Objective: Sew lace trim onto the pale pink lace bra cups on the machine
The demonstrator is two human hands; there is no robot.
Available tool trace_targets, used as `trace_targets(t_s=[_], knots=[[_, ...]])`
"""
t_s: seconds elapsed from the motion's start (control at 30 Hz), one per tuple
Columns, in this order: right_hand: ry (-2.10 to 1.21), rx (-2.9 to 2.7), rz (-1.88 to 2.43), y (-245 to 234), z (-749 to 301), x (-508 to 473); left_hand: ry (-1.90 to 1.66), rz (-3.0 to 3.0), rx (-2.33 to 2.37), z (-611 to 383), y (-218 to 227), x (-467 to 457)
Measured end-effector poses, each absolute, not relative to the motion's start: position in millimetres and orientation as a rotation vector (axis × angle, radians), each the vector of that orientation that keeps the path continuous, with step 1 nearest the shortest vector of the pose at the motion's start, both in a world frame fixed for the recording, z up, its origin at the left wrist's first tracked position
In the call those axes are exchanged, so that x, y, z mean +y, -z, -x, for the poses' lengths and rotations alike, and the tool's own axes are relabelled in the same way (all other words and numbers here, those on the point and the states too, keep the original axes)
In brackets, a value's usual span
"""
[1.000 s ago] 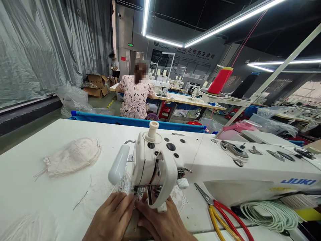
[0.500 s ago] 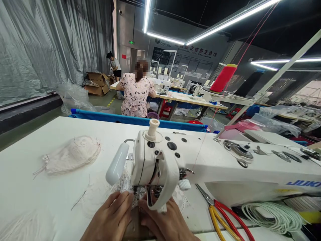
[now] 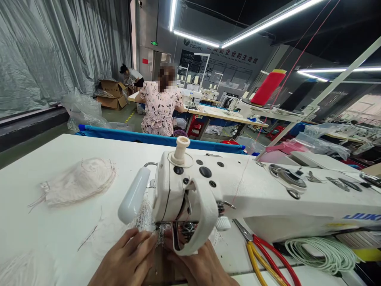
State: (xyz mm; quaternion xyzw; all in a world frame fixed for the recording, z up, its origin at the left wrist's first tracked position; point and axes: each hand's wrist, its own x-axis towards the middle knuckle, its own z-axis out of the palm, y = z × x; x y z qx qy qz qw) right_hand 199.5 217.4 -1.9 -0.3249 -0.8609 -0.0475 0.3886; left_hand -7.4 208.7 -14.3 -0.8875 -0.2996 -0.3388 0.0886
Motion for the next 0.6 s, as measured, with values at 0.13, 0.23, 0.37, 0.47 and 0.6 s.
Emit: trace_targets(t_s=[0.13, 0.23, 0.37, 0.47, 0.6], knots=[[0.192, -2.118, 0.826, 20, -197, 221, 1.151, 2.675, -0.916, 6, 17, 211], [0.190, -2.171, 0.846, 30, -197, 220, 1.156, 2.636, -0.915, 4, 16, 211], [0.160, -2.273, 0.856, 30, -200, 218, 1.167, 2.610, -0.947, 4, 18, 209], [0.202, -2.266, 0.835, 24, -200, 219, 1.166, 2.627, -0.950, 6, 23, 209], [0.252, -2.321, 0.839, 19, -199, 219, 1.111, 2.625, -0.963, 6, 26, 210]])
